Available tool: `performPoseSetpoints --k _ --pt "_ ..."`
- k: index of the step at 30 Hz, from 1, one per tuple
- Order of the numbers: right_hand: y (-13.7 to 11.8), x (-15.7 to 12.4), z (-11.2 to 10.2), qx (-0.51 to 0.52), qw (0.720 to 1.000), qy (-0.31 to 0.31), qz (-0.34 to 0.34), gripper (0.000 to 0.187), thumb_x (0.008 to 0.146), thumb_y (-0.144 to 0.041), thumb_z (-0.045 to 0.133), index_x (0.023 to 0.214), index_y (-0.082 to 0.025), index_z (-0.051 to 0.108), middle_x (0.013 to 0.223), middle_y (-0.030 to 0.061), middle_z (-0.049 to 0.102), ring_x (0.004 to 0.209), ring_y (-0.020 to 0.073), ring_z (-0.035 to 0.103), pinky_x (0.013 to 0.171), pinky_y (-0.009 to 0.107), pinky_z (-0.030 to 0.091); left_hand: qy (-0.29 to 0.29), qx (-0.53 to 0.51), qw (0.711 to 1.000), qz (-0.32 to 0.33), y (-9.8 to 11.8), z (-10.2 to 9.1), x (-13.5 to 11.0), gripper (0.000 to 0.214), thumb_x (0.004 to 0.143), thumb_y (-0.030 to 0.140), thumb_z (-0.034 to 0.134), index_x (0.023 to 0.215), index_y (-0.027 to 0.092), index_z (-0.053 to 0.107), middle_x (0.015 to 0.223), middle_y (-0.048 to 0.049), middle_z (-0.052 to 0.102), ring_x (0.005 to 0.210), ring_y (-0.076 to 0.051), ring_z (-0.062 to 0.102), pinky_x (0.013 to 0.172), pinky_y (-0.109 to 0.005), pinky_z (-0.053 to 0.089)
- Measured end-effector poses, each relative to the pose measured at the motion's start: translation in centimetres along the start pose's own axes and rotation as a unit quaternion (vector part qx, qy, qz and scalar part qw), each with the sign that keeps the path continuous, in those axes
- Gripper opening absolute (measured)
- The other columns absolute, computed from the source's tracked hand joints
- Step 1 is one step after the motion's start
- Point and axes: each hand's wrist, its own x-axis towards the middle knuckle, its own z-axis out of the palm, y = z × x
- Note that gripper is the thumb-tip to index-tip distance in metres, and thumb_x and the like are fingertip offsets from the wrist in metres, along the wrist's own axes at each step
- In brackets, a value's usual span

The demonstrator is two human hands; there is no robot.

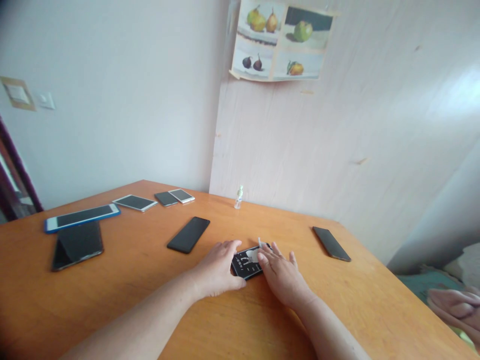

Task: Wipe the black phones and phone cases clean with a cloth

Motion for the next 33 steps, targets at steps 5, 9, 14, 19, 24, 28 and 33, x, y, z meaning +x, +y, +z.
performPoseSetpoints --k 5,9,14,19,24,28,33 --pt "-3.5 -1.0 0.3 0.047 0.988 -0.07 -0.133 0.051 0.101 -0.053 0.02 0.145 -0.039 0.043 0.154 -0.0017 0.037 0.148 0.0262 0.018 0.117 0.062 0.004 0.007 -0.018 1.0 0.012 0.1 -0.2 -0.1 0.07 0.066 0.04 0.069 0.128 0.017 0.047 0.119 -0.0153 0.062 0.109 -0.034 0.057 0.091 -0.043 0.045" --pt "-0.7 0.3 0.2 -0.022 1.0 -0.005 -0.011 0.055 0.101 -0.054 0.019 0.144 -0.033 0.045 0.154 0.0001 0.038 0.148 0.0314 0.016 0.112 0.071 0.005 0.0 -0.019 1.0 0.001 0.1 0.0 -0.1 0.085 0.058 0.039 0.076 0.133 0.017 0.044 0.125 -0.015 0.059 0.115 -0.035 0.054 0.096 -0.044 0.043" --pt "1.0 0.6 0.1 -0.058 0.997 0.019 0.051 0.058 0.1 -0.054 0.02 0.145 -0.028 0.045 0.155 0.003 0.036 0.148 0.0328 0.014 0.111 0.073 0.006 -0.007 -0.021 1.0 -0.004 0.2 0.0 -0.1 0.092 0.056 0.041 0.078 0.137 0.017 0.04 0.13 -0.0156 0.056 0.12 -0.035 0.051 0.1 -0.044 0.041" --pt "-3.7 -1.4 0.1 0.001 0.99 -0.062 -0.123 0.052 0.101 -0.052 0.021 0.146 -0.035 0.042 0.157 0.0 0.031 0.148 0.0272 0.017 0.117 0.062 0.003 -0.002 -0.014 1.0 0.012 0.3 -0.2 -0.1 0.072 0.065 0.035 0.069 0.131 0.017 0.044 0.122 -0.0148 0.061 0.113 -0.033 0.055 0.094 -0.043 0.044" --pt "-2.4 -0.8 -0.2 -0.027 0.996 -0.035 -0.074 0.051 0.102 -0.048 0.021 0.144 -0.031 0.045 0.154 0.003 0.036 0.146 0.0264 0.023 0.116 0.064 0.005 -0.013 -0.011 1.0 -0.005 0.3 -0.2 -0.2 0.083 0.062 0.038 0.072 0.135 0.017 0.041 0.126 -0.015 0.059 0.116 -0.033 0.054 0.097 -0.042 0.043" --pt "0.6 0.1 -0.2 -0.089 0.995 0.034 0.032 0.049 0.101 -0.041 0.024 0.138 -0.024 0.052 0.151 0.0101 0.042 0.142 0.0283 0.033 0.113 0.066 0.012 -0.018 -0.021 0.999 -0.023 0.3 -0.2 -0.2 0.094 0.057 0.041 0.077 0.14 0.018 0.038 0.132 -0.0157 0.054 0.122 -0.033 0.05 0.102 -0.042 0.041" --pt "-2.1 -1.1 -0.2 -0.035 0.995 0.017 -0.096 0.044 0.098 -0.034 0.035 0.133 -0.024 0.058 0.144 0.009 0.052 0.137 0.0269 0.043 0.116 0.052 0.021 -0.019 -0.025 0.999 -0.007 0.2 -0.2 0.0 0.087 0.058 0.039 0.076 0.136 0.017 0.043 0.127 -0.0159 0.058 0.118 -0.034 0.052 0.099 -0.043 0.042"
